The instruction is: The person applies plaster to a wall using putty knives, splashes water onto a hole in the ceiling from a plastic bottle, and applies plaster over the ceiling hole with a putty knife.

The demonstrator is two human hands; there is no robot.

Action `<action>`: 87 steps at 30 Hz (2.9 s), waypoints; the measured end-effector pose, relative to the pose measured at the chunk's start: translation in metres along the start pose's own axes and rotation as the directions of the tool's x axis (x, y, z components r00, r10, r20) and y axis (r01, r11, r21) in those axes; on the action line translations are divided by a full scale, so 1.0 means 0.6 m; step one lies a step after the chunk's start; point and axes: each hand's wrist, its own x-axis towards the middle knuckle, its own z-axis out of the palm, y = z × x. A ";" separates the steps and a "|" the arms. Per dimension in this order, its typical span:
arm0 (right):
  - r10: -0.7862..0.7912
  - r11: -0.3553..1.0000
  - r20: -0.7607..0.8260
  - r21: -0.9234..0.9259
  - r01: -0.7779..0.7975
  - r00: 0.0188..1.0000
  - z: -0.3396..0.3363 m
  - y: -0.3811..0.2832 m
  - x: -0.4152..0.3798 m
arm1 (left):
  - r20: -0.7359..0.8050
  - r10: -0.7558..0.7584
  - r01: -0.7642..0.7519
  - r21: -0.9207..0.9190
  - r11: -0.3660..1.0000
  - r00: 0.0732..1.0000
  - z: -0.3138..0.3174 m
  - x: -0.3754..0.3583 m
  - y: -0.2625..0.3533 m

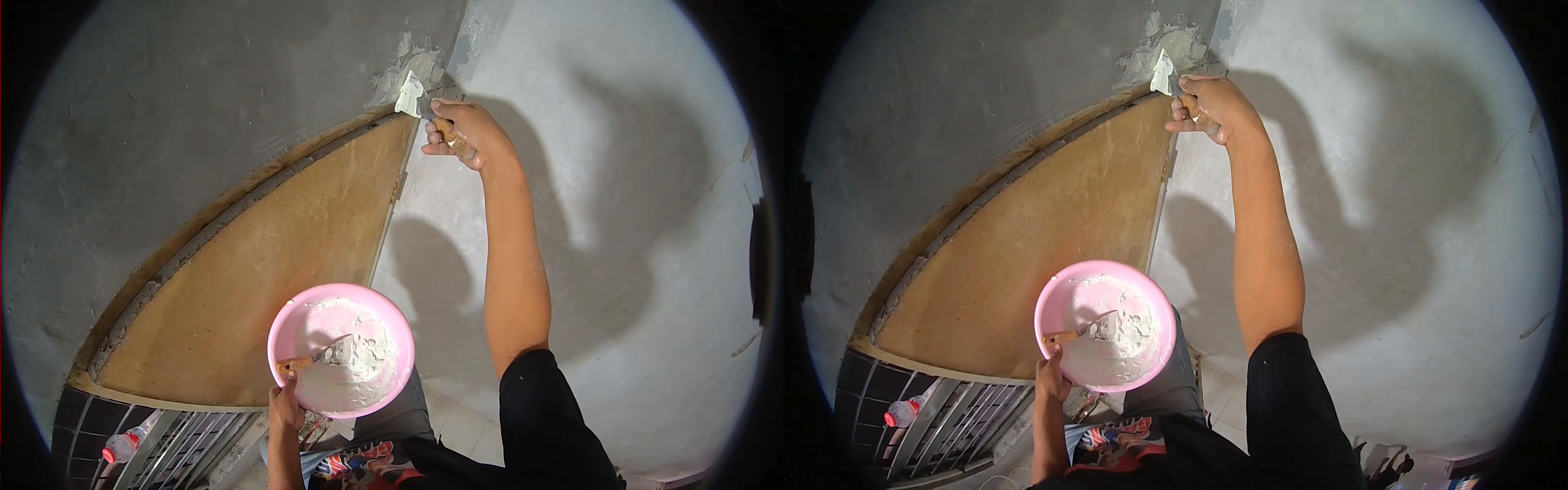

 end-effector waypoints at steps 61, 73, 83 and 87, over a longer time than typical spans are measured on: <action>-0.487 0.853 -0.312 0.030 0.520 0.816 0.125 0.255 0.054 | 0.029 0.041 -0.043 0.095 0.995 0.999 0.049 -0.031 0.038; -0.393 0.907 -0.310 0.022 0.420 0.866 0.113 0.185 0.031 | 0.016 0.042 -0.043 0.093 0.995 0.999 0.038 -0.030 0.036; -0.286 0.941 -0.238 0.115 0.319 0.928 0.107 0.163 -0.026 | 0.001 0.024 -0.024 0.113 0.993 1.000 0.026 -0.014 0.027; -0.296 0.939 -0.078 0.159 0.305 0.952 0.093 0.167 -0.059 | 0.050 0.046 -0.050 0.083 0.995 0.998 0.050 -0.033 0.043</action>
